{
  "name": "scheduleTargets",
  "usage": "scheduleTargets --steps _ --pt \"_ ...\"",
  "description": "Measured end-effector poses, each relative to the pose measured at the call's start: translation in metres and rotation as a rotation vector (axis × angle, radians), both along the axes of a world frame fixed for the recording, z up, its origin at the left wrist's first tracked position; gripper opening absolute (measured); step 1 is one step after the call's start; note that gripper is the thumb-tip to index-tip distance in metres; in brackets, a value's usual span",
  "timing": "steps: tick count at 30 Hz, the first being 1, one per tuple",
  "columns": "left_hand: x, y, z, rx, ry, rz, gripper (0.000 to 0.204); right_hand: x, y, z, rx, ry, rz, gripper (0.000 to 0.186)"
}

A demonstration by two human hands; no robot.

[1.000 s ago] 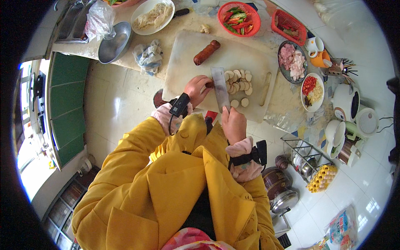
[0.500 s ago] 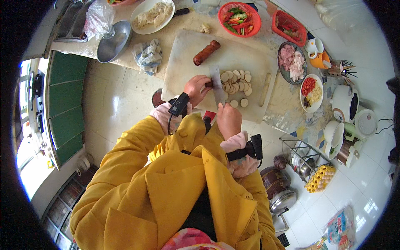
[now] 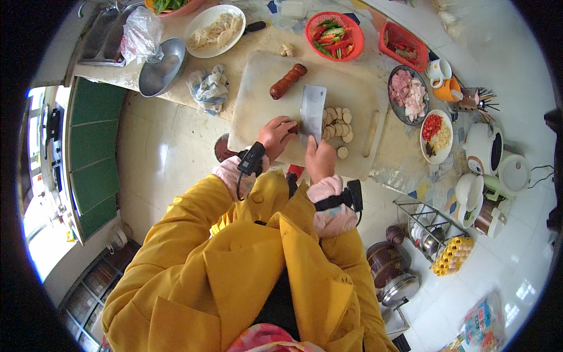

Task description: The person washes a sausage under running water, then places it on a cutting board and slices it into rounds using a cleaver. The sliced pieces accumulate on the board.

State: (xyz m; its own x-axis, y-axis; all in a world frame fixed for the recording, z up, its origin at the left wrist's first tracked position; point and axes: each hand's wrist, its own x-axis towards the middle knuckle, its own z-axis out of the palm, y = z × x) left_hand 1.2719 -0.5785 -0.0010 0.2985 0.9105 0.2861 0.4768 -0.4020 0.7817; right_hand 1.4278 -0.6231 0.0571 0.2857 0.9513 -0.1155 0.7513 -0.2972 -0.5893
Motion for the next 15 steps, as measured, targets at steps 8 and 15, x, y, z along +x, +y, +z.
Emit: scheduleTargets --steps 8,15 --pt "0.000 0.000 0.000 -0.005 -0.056 0.010 0.031 0.019 -0.033 0.038 -0.058 -0.005 0.176 0.041" --pt "0.001 0.003 0.001 -0.005 -0.041 -0.013 0.030 0.019 -0.037 0.053 -0.151 -0.072 0.196 0.040"
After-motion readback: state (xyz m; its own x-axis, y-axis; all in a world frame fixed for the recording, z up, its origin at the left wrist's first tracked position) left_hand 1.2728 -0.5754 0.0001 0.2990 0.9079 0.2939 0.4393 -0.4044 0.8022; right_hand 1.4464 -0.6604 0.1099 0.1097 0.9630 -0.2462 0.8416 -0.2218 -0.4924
